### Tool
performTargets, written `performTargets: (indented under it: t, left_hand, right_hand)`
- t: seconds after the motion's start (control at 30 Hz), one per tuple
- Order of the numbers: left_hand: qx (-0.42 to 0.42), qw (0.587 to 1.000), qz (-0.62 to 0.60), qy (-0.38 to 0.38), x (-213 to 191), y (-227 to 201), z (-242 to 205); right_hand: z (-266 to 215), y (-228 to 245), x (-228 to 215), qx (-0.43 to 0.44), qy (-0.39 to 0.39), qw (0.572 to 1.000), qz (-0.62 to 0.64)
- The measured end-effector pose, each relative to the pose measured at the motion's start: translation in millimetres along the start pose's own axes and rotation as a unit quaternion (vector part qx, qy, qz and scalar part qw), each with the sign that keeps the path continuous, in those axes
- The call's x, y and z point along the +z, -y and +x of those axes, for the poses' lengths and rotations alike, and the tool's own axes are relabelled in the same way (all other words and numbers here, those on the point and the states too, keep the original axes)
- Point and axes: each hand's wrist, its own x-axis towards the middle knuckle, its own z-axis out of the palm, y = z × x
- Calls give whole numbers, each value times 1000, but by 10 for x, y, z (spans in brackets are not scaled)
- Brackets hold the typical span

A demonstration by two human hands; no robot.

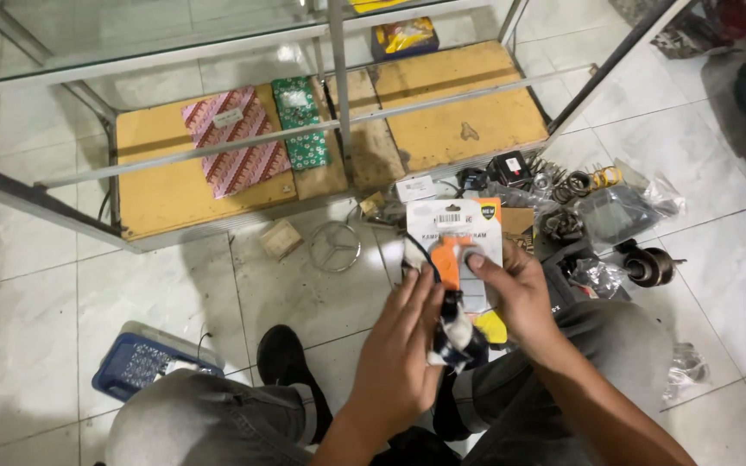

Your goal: The person sits on the floor and wipes a small packaged item with a cloth. They then pick up a small metal tool and use it to scrape or clean the surface of the package. The person continues to wipe the package with the cloth and places it on a nearby shelf.

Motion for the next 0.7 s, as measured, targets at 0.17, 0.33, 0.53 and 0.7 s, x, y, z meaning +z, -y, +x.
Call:
performTargets:
  t: [0.17,0.33,0.53,0.7]
  left_hand:
    - [24,999,34,24,63,65,-7]
    - [-26,999,15,-16,-98,160,82]
    - [-32,998,56,-11,-53,178,103]
    - [-17,997,72,-7,5,146,96]
  right_hand:
    - [27,-58,-216,19,95,992,-81]
    - [-128,-5,-169,79,241,959,-126]
    - [-130,-278,-235,88,275,945,-152]
    - [-112,-133,-102,-2,278,939,-202]
